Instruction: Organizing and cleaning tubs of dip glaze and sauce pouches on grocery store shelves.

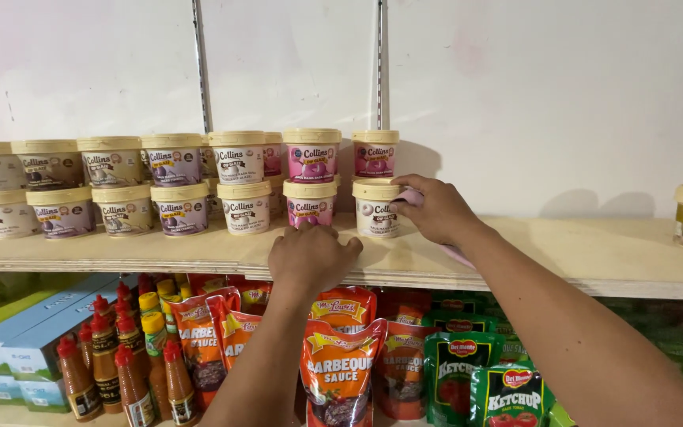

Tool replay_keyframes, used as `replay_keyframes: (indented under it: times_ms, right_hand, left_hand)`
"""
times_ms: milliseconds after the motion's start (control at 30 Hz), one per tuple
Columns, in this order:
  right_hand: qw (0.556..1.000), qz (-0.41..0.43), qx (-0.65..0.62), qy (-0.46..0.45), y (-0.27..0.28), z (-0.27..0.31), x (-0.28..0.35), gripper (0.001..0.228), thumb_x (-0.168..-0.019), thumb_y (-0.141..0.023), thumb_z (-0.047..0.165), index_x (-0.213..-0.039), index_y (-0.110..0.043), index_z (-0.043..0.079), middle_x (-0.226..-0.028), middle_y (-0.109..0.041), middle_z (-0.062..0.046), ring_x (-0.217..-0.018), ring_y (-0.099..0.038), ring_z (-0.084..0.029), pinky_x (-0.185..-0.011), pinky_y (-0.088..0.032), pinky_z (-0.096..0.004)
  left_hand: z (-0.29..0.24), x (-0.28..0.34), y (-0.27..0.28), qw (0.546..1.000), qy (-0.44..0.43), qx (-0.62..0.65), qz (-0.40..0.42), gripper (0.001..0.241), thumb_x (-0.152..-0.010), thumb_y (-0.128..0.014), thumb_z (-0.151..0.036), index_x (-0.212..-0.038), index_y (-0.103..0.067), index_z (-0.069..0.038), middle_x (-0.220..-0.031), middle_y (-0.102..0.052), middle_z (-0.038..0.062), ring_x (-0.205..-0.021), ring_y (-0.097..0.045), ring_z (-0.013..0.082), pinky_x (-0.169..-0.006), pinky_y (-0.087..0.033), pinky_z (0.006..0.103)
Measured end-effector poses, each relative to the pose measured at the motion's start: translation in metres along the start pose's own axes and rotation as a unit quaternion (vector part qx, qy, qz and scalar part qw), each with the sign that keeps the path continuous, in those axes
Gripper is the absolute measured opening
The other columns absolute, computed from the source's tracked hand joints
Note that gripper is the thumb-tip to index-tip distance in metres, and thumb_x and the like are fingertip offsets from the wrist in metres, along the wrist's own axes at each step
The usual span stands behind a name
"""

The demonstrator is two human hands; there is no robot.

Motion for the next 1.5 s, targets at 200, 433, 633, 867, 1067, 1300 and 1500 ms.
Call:
replay_keyframes:
  times_ms: [200, 433, 633, 867, 1067, 1300, 1500]
  right_hand:
    - [0.999, -0.005, 0.044, -0.006, -0.001, 0.002, 0.0, 0.047, -0.087, -0.077, 0.035, -0.13, -0.066, 0.019, -0.114, -0.075, -0.014, -0.104, -0.072, -0.029, -0.092, -0.055, -0.04]
    - [0.999, -0.007, 0.049, 0.008, -0.001, 0.002, -0.004, 0.047, -0.086, -0.078, 0.035, -0.129, -0.067, 0.018, -0.112, -0.075, -0.015, -0.103, -0.072, -0.03, -0.091, -0.055, -0.041]
    - [0.999, -0.015, 0.036, 0.024, -0.003, 0.0, -0.005, 0.046, -0.085, -0.078, 0.033, -0.126, -0.068, 0.016, -0.112, -0.076, -0.015, -0.103, -0.073, -0.03, -0.091, -0.056, -0.04]
    - [1.0, -0.002, 0.006, 0.007, -0.004, 0.004, 0.004, 0.043, -0.091, -0.072, 0.03, -0.132, -0.063, 0.017, -0.115, -0.076, -0.012, -0.106, -0.073, -0.025, -0.092, -0.056, -0.038]
    - [1.0, -0.002, -0.001, 0.0, -0.001, 0.012, 0.008, 0.046, -0.092, -0.072, 0.028, -0.135, -0.061, 0.019, -0.116, -0.075, -0.013, -0.107, -0.072, -0.025, -0.094, -0.055, -0.038]
    - [1.0, -0.014, -0.003, 0.015, -0.001, 0.009, 0.011, 0.039, -0.094, -0.071, 0.028, -0.131, -0.064, 0.017, -0.112, -0.076, -0.015, -0.103, -0.072, -0.027, -0.091, -0.055, -0.038]
    - [0.999, -0.022, -0.039, 0.027, -0.002, 0.006, 0.01, 0.038, -0.092, -0.07, 0.026, -0.129, -0.065, 0.019, -0.109, -0.076, -0.014, -0.099, -0.075, -0.027, -0.088, -0.057, -0.038]
  left_hand:
    - [-0.002, 0.001, 0.001, 1.0, 0.002, -0.005, 0.011, 0.057, -0.089, -0.054, -0.059, -0.117, -0.075, -0.014, -0.128, -0.066, 0.013, -0.123, -0.058, 0.033, -0.104, -0.046, 0.0464]
    - [-0.002, 0.0, 0.002, 1.0, -0.003, 0.001, 0.008, 0.056, -0.088, -0.054, -0.059, -0.113, -0.076, -0.015, -0.121, -0.071, 0.012, -0.123, -0.059, 0.0328, -0.103, -0.047, 0.0471]
    - [-0.001, 0.0, -0.001, 1.0, 0.002, 0.011, 0.002, 0.054, -0.086, -0.056, -0.058, -0.111, -0.077, -0.015, -0.12, -0.071, 0.012, -0.123, -0.058, 0.0331, -0.103, -0.047, 0.0464]
    - [0.001, -0.001, -0.001, 1.0, 0.011, 0.012, -0.001, 0.054, -0.086, -0.056, -0.058, -0.109, -0.078, -0.014, -0.117, -0.073, 0.014, -0.121, -0.06, 0.0339, -0.102, -0.048, 0.0466]
    - [0.003, -0.006, -0.004, 0.999, 0.011, 0.028, -0.012, 0.053, -0.084, -0.059, -0.056, -0.109, -0.077, -0.013, -0.121, -0.07, 0.015, -0.12, -0.06, 0.0359, -0.102, -0.049, 0.0479]
    - [0.046, -0.076, -0.023, 0.989, 0.034, 0.033, -0.139, 0.076, -0.074, -0.087, -0.054, -0.116, -0.068, 0.006, -0.12, -0.063, 0.028, -0.111, -0.059, 0.0442, -0.096, -0.049, 0.0482]
    - [0.035, -0.075, -0.003, 0.987, 0.137, 0.083, 0.025, 0.076, -0.066, -0.086, -0.063, -0.116, -0.077, -0.006, -0.122, -0.076, 0.015, -0.111, -0.073, 0.0297, -0.093, -0.058, 0.041]
Point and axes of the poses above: each hand's wrist, its own x-axis away from the middle knuckle, its own y-axis out of the back of the hand, z = x × y, the point moved 2 cm from there along -x, towards the middle knuckle
